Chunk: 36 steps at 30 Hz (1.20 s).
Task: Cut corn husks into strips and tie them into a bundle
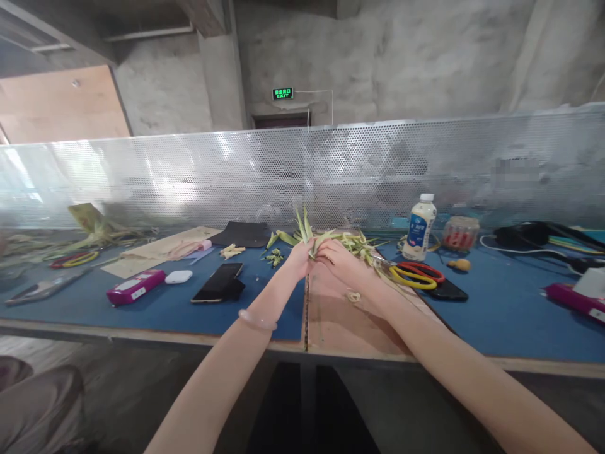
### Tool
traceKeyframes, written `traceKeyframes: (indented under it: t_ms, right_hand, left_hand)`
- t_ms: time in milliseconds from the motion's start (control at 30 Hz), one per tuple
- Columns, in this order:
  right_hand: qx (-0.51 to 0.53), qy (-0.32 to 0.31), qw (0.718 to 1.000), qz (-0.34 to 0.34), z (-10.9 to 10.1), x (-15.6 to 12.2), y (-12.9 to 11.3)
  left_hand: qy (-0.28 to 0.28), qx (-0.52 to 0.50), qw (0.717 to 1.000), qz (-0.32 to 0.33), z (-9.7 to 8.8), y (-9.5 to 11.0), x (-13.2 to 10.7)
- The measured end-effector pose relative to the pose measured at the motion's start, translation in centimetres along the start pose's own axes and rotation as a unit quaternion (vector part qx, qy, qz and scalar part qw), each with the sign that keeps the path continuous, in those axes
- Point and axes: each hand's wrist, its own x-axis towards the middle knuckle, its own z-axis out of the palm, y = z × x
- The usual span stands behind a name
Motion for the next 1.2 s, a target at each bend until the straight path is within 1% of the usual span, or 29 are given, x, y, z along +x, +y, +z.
traceKeyframes:
  t_ms: [200, 400, 633, 733, 967, 1200]
  right_hand:
    - [0.036, 0.013, 0.999, 0.011, 0.1, 0.1, 0.1]
    - [0.057, 0.036, 0.997, 0.044, 0.6, -0.2, 0.7]
    - [0.028, 0.038, 0.996, 0.076, 0.4, -0.4, 0.4]
    - [0.0, 0.028, 0.998, 0.059, 0.3, -0.5, 0.2]
    - [-0.082, -0.04, 0.996, -0.022, 0.3, -0.3, -0.4]
    - [-0.149, -0.077, 0.984, -0.051, 0.3, -0.4, -0.6]
  left_hand:
    - [0.008, 0.006, 1.0, 0.009, -0.1, -0.1, 0.2]
    - [0.019, 0.025, 0.999, 0.021, -0.3, -0.4, 0.4]
    - [0.018, 0.044, 0.999, 0.017, -0.2, -0.4, 0.2]
    - [0.015, 0.052, 0.998, 0.013, -0.1, -0.4, 0.0]
    - [0.003, 0.053, 0.999, 0.008, 0.2, -0.4, 0.0]
    - [-0.016, 0.048, 0.999, -0.003, 0.3, -0.4, -0.2]
